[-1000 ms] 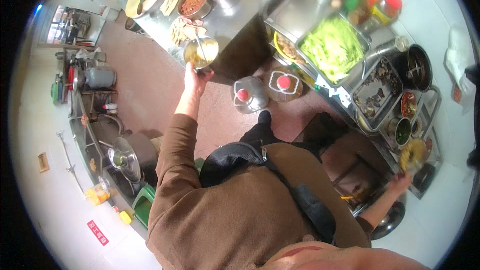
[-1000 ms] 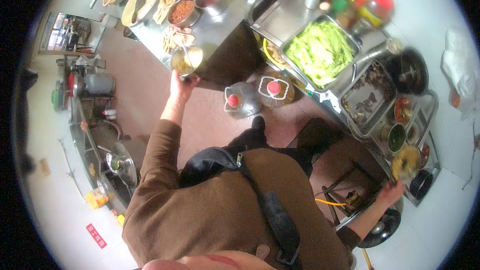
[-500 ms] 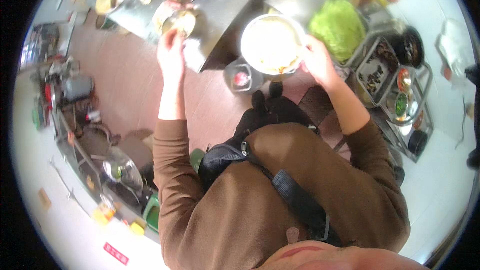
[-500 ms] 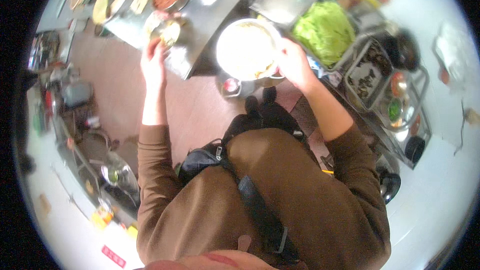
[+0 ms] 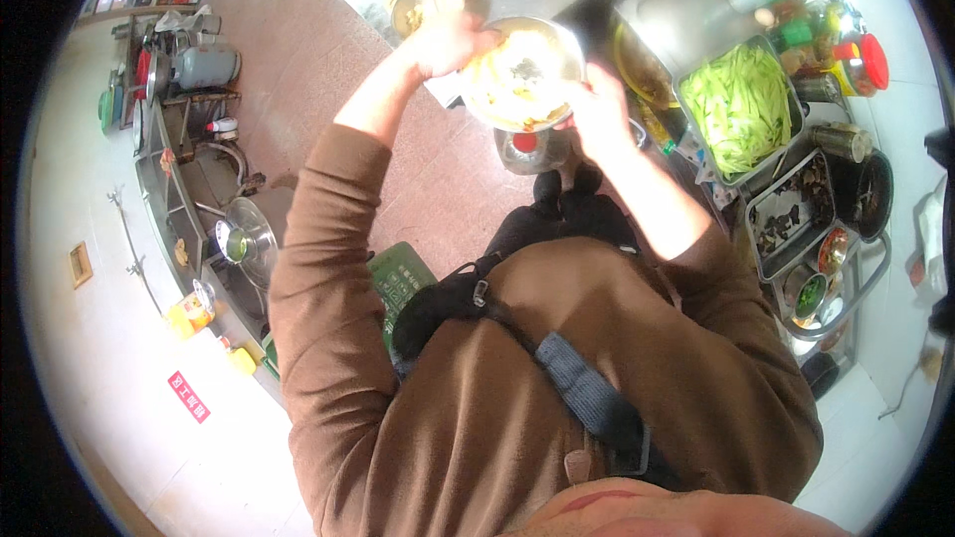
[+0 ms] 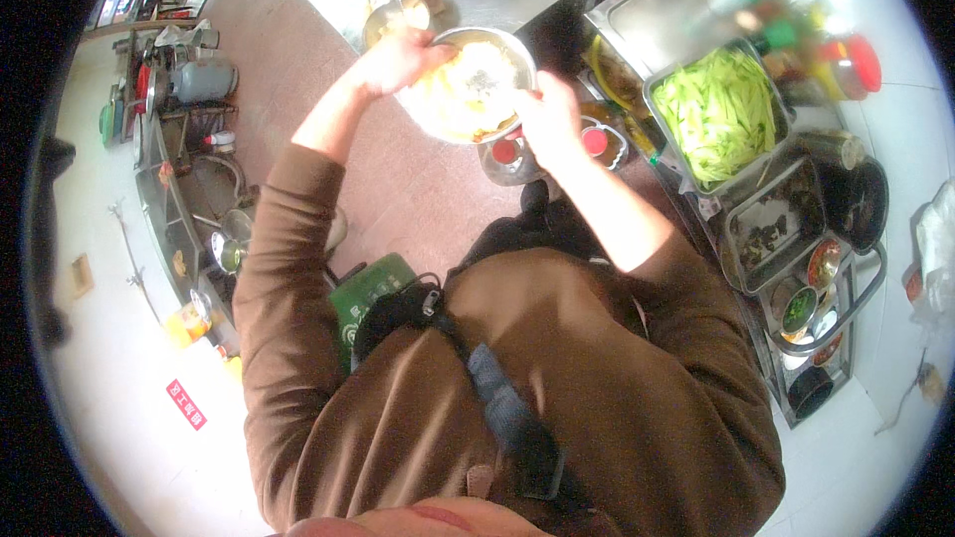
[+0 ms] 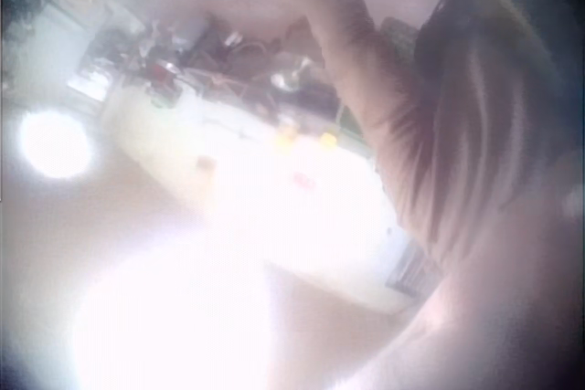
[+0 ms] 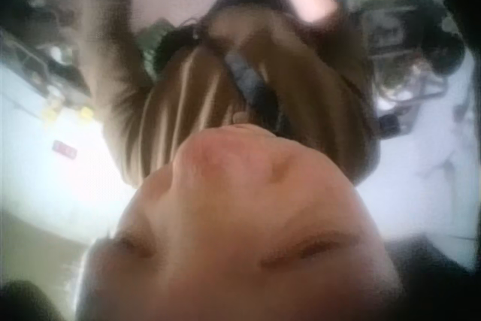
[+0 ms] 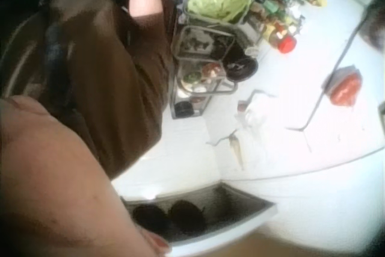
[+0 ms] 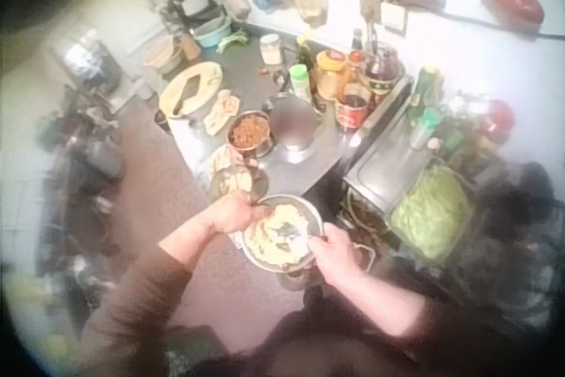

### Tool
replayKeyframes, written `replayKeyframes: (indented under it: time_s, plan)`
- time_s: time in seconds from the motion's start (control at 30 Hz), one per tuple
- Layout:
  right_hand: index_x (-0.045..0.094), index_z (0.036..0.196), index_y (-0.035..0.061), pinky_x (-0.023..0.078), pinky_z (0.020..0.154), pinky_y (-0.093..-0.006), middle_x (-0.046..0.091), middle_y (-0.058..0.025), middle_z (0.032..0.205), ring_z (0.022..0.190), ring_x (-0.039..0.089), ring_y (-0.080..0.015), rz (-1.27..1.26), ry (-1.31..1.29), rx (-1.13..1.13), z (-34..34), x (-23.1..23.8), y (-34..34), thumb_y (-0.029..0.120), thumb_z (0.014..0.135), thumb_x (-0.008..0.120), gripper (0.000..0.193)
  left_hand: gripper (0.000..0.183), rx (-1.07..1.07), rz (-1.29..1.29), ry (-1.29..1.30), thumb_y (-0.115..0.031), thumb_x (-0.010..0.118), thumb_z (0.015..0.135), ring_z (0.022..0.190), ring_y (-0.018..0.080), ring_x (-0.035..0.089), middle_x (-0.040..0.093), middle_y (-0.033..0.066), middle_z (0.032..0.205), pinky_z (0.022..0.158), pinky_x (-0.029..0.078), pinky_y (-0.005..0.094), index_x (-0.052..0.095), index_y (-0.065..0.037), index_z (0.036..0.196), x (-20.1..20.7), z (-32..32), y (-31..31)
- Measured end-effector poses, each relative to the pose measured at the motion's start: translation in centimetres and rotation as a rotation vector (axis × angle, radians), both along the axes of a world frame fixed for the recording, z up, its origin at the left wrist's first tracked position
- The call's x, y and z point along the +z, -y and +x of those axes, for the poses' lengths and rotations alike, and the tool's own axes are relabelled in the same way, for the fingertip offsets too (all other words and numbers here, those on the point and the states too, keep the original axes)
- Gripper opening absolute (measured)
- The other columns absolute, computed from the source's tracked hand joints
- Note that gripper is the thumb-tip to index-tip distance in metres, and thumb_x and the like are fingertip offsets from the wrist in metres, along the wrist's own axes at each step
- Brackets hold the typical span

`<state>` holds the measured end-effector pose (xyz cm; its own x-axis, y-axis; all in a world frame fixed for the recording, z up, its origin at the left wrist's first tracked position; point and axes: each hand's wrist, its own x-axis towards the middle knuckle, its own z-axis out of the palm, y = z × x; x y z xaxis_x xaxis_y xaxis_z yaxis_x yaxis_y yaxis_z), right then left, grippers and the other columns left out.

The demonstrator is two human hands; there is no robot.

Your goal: The person scoops various ingredients from multiple metal containers into small bowls using ladles and chopsticks. They move between stations, add chopped greens, and combine items in bowls before placing them on a counter.

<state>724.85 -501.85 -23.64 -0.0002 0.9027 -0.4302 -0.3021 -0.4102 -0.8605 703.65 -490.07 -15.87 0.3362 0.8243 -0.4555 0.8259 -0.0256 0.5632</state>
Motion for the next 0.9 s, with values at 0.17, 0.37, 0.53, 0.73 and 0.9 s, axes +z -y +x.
replayKeyframes:
  time_s: [0.17, 0.37, 0.53, 0.73, 0.9]
  plan:
    - [0.060, 0.111, -0.0017, 0.051, 0.043, -0.0266, 0.068, -0.0126, 0.085, 0.055, 0.064, -0.0161, -0.158, -0.188, -0.205, -2.2, -4.7, -0.2, 0.014, 0.099, 0.061, 0.020, 0.043, 0.721, -0.122, 0.417, -0.031, 0.059, 0.098, 0.078, 0.0218, 0.070, 0.072, 0.0174, 0.093, 0.067, 0.056, 0.0347, 0.069, 0.010, 0.105, -7.0, 1.5, 5.3]
    - [0.057, 0.126, 0.0008, 0.059, 0.051, -0.0285, 0.071, -0.0162, 0.094, 0.063, 0.069, -0.0187, -0.351, -0.287, -0.063, -1.9, -3.7, 1.3, 0.027, 0.102, 0.061, 0.035, 0.039, 0.685, -0.278, 0.174, -0.028, 0.058, 0.094, 0.056, 0.0170, 0.059, 0.067, 0.0100, 0.071, 0.049, 0.044, 0.0338, 0.070, 0.009, 0.098, -8.7, -0.1, 7.1]
    - [0.045, 0.148, -0.0011, 0.058, 0.061, -0.0250, 0.068, -0.0155, 0.118, 0.088, 0.071, -0.0152, -0.229, 0.129, 0.523, 1.9, -1.9, -2.9, 0.039, 0.100, 0.067, 0.067, 0.041, -0.039, -0.380, 0.016, -0.030, 0.059, 0.096, 0.074, 0.0205, 0.070, 0.075, 0.0152, 0.088, 0.065, 0.054, 0.0350, 0.073, 0.007, 0.106, -3.6, -3.6, 1.0]
    - [0.065, 0.125, -0.0044, 0.054, 0.089, -0.0330, 0.072, -0.0096, 0.111, 0.098, 0.067, -0.0157, -0.017, 0.222, 0.535, -0.8, -0.6, -6.9, 0.018, 0.100, 0.059, 0.035, 0.039, -0.511, -0.288, 0.020, -0.029, 0.059, 0.098, 0.079, 0.0187, 0.073, 0.076, 0.0120, 0.090, 0.071, 0.059, 0.0332, 0.073, 0.006, 0.108, -2.2, -2.4, -6.0]
    - [0.069, 0.109, -0.0052, 0.053, 0.076, -0.0357, 0.072, -0.0097, 0.097, 0.086, 0.067, -0.0182, 0.029, 0.306, -0.032, -4.3, -2.5, -3.1, 0.012, 0.090, 0.059, 0.027, 0.042, -0.189, -0.400, 0.322, -0.030, 0.062, 0.097, 0.070, 0.0214, 0.072, 0.075, 0.0168, 0.089, 0.066, 0.058, 0.0333, 0.072, 0.009, 0.105, -6.8, -3.3, -6.8]
